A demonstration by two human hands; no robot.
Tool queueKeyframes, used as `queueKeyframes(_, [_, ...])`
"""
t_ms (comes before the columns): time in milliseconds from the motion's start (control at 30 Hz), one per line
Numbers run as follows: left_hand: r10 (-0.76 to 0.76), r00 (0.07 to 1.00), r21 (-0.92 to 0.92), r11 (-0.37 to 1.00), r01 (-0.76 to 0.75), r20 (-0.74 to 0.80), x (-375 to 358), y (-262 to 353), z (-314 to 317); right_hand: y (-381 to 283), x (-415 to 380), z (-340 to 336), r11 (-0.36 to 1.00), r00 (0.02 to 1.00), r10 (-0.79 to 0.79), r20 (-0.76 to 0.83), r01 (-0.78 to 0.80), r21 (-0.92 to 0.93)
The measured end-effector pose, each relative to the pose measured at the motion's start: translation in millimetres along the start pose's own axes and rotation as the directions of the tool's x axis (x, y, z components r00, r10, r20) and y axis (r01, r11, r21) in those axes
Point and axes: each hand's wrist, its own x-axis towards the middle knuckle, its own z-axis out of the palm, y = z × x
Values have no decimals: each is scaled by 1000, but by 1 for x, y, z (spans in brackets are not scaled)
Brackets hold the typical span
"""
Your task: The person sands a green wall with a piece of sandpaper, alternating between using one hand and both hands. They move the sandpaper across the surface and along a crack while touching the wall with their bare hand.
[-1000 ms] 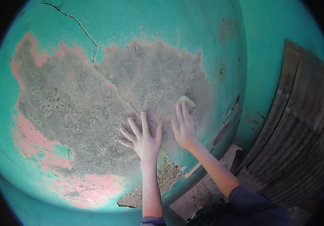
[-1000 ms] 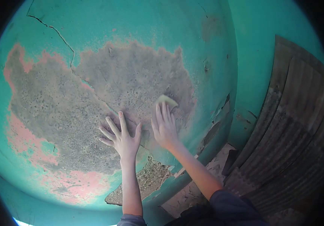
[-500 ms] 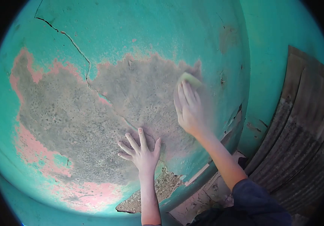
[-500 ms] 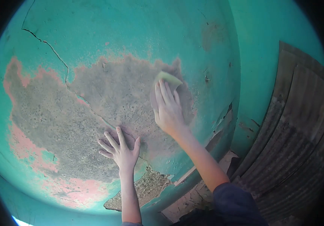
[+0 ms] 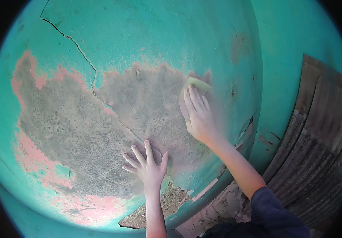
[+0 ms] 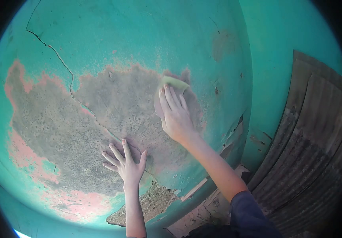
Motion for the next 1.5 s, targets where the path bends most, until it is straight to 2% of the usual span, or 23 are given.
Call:
queueKeyframes(33, [0, 1000, -2, 1000, 0, -6, 1, 1, 1, 3, 22, -8, 1000, 1000, -3, -5, 3, -3])
queueKeyframes(100, [-10, 1000, -15, 1000, 10, 16, 0, 1, -2, 8, 78, -27, 999, 990, -1, -139, 7, 38])
queueKeyframes(233, [-1, 1000, 2, 1000, 1, -10, -1, 2, -2, 5, 42, -15, 999, 992, -8, -125, 12, 32])
queueKeyframes(300, [-16, 998, -28, 999, 18, 63, 0, 0, -4, -9, 3, -3, 998, 999, -35, -36, 36, 54])
queueKeyframes(400, [2, 998, -36, 999, 1, 60, 0, 0, -7, -9, -2, -5, 999, 999, -46, 30, 46, -12])
queueKeyframes(433, [2, 998, -35, 999, 0, 58, 1, 0, -7, -4, 19, -11, 999, 999, -46, 28, 46, -12])
queueKeyframes(500, [-2, 997, -39, 999, 5, 75, 1, 0, -9, 9, 78, -24, 999, 985, -34, -167, 38, 20])
queueKeyframes(533, [-1, 997, -37, 999, 3, 73, 2, 0, -10, 9, 80, -24, 999, 985, -32, -169, 36, 22])
queueKeyframes(600, [-21, 994, -51, 998, 26, 105, 1, 2, -11, 11, 81, -24, 998, 991, 10, -132, -1, 64])
queueKeyframes(733, [-8, 997, -52, 999, 12, 71, 2, 1, -12, -4, 1, -2, 995, 996, -35, -85, 42, 87])
queueKeyframes(800, [-13, 995, -76, 997, 21, 100, 2, 2, -14, -7, -24, 2, 1000, 995, -29, 96, 28, 6])
queueKeyframes(833, [-15, 995, -80, 997, 23, 97, 1, 3, -14, -5, -9, -6, 999, 995, -32, 95, 32, 2])
queueKeyframes(900, [-7, 997, -75, 997, 13, 81, 2, 2, -13, 8, 43, -18, 999, 996, -38, -86, 38, -6])
queueKeyframes(1000, [-21, 994, -93, 995, 31, 109, 2, 2, -14, 21, 86, -25, 998, 989, -22, -143, 31, 56])
queueKeyframes(1133, [-35, 996, -180, 982, 50, 83, 6, 2, -21, 13, 22, -7, 998, 992, -35, -125, 42, 52])
queueKeyframes(1200, [-26, 997, -181, 983, 14, -67, 15, 3, -25, 2, -20, 2, 999, 997, -34, 73, 32, 26])
queueKeyframes(1333, [-48, 996, -278, 960, 27, -72, 54, 10, -51, 16, 37, -16, 998, 999, -51, 16, 52, -38])
queueKeyframes(1400, [-35, 998, -241, 970, 20, -59, 66, 12, -55, 25, 80, -25, 999, 997, 29, -72, -26, 44])
queueKeyframes(1500, [-39, 998, -210, 977, 28, -46, 66, 13, -53, 27, 52, -18, 998, 998, 2, -59, 2, 59])
